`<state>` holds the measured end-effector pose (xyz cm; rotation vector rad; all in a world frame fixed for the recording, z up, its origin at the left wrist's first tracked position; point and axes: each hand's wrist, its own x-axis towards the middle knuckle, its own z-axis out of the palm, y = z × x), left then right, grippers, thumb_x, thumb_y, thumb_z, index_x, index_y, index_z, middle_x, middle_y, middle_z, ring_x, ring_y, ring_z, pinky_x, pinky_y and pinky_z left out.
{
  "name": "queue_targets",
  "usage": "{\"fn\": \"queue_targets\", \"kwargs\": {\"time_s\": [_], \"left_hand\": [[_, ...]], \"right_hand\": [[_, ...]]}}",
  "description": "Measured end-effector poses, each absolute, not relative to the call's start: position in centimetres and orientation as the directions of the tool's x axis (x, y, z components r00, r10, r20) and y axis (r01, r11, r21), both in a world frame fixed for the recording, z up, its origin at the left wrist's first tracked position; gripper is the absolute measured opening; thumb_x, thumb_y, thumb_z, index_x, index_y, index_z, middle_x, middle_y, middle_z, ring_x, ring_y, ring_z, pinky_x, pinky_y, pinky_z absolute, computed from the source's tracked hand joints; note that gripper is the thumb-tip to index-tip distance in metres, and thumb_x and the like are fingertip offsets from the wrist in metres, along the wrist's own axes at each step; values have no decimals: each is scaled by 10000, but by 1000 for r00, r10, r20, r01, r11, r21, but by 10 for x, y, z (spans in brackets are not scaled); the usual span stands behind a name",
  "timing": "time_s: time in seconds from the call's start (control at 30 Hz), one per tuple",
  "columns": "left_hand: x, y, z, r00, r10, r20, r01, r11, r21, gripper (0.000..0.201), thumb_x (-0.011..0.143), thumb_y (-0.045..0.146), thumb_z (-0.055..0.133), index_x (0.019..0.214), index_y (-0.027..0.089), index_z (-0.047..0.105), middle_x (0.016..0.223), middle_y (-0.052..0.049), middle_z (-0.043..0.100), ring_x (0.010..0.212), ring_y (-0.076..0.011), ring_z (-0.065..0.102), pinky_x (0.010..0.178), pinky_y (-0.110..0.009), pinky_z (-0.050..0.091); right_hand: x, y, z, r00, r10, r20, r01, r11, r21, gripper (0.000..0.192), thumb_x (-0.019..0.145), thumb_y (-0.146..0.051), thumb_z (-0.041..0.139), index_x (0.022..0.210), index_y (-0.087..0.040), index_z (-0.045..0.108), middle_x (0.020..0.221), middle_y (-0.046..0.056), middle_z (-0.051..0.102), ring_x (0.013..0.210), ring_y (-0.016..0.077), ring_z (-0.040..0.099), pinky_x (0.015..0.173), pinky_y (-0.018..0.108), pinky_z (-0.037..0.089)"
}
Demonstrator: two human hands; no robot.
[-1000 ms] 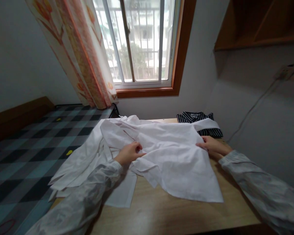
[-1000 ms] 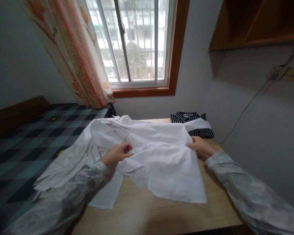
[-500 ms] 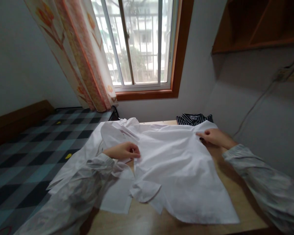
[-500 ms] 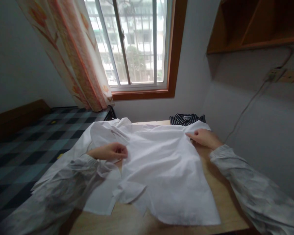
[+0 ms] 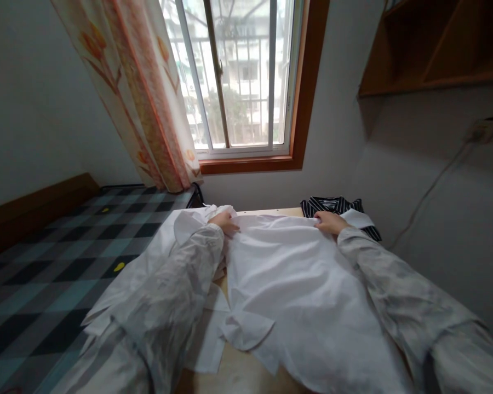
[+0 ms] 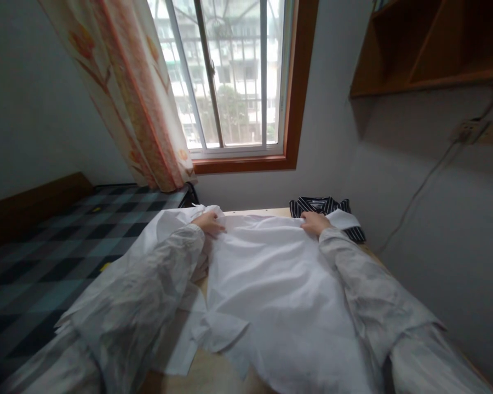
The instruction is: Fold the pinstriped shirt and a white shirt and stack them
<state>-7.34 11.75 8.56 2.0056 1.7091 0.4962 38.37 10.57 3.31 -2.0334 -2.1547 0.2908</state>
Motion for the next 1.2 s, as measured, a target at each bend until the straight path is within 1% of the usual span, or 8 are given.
{"fn": "queue_targets", "kwargs": {"time_s": [0.17, 0.3, 0.47, 0.57, 0.67, 0.87, 0.97, 1.2], "left_hand": [[-79, 125, 94, 111, 983, -146, 812, -5, 583, 267, 602, 364, 953, 669, 193, 758, 610, -27, 697, 621, -234, 698, 583, -297, 550], [-82, 136, 112, 36, 998, 53, 866, -57, 496, 185, 857, 392, 783, 878, 209, 794, 835, -55, 794, 815, -236, 745, 665, -276, 551], [-78, 151, 124, -27, 952, 304, 959, -61, 276, 275, 1041, 424, 588, 1089, 235, 782, 1141, -106, 814, 1094, -282, 742, 860, -323, 536], [-72, 151, 113, -28, 965, 260, 981, -23, 194, 246, 981, 345, 654, 1133, 203, 786, 1244, -153, 785, 1157, -315, 731, 945, -359, 539], [-70, 141, 95, 7, 956, 294, 989, -50, 138, 404, 882, 285, 752, 1264, 155, 756, 1356, -207, 730, 1248, -364, 694, 1054, -423, 526], [-74, 93, 77, 536, 721, 439, 777, -624, 78, 349, 986, 375, 709, 1292, 214, 753, 1449, -147, 717, 1382, -352, 625, 1248, -516, 413], [-76, 54, 73, 722, 608, 330, 591, -790, 163, 342, 1026, 477, 691, 1272, 249, 758, 1384, -112, 756, 1294, -319, 686, 1184, -482, 473], [-89, -20, 46, 812, 549, 196, 424, -787, 447, 520, 973, 668, 728, 1261, 238, 776, 1345, -141, 767, 1191, -320, 739, 1058, -420, 544]], "right_hand": [[387, 125, 39, -141, 989, 38, 936, 145, -322, 229, 737, -126, 712, 945, -192, 780, 1028, 78, 824, 958, 241, 717, 768, 270, 451], [391, 143, 58, -68, 955, 289, 913, 177, -368, 178, 810, -169, 668, 971, -203, 738, 996, 84, 798, 907, 238, 668, 756, 294, 430], [389, 164, 75, 104, 772, 627, 909, 182, -375, 187, 918, -241, 615, 1075, -216, 713, 1098, 141, 772, 958, 290, 656, 835, 367, 490], [387, 168, 63, 100, 785, 611, 948, 110, -298, 441, 878, -292, 691, 1301, -168, 685, 1288, 214, 731, 1130, 367, 655, 985, 457, 516], [386, 159, 39, 69, 835, 546, 976, 57, -211, 696, 839, -353, 756, 1472, -107, 601, 1472, 283, 649, 1328, 447, 598, 1135, 566, 476], [370, 100, 5, -302, 836, 459, 904, 404, -141, 505, 983, -429, 655, 1420, -178, 673, 1559, 212, 648, 1459, 395, 584, 1255, 577, 442], [356, 54, -5, -487, 780, 393, 807, 574, -138, 517, 1026, -450, 646, 1483, -207, 659, 1629, 173, 616, 1543, 368, 537, 1312, 583, 392], [338, -22, -37, -588, 758, 282, 721, 650, -243, 632, 1135, -521, 526, 1703, -247, 482, 1780, 135, 451, 1655, 329, 419, 1360, 592, 340]]}}
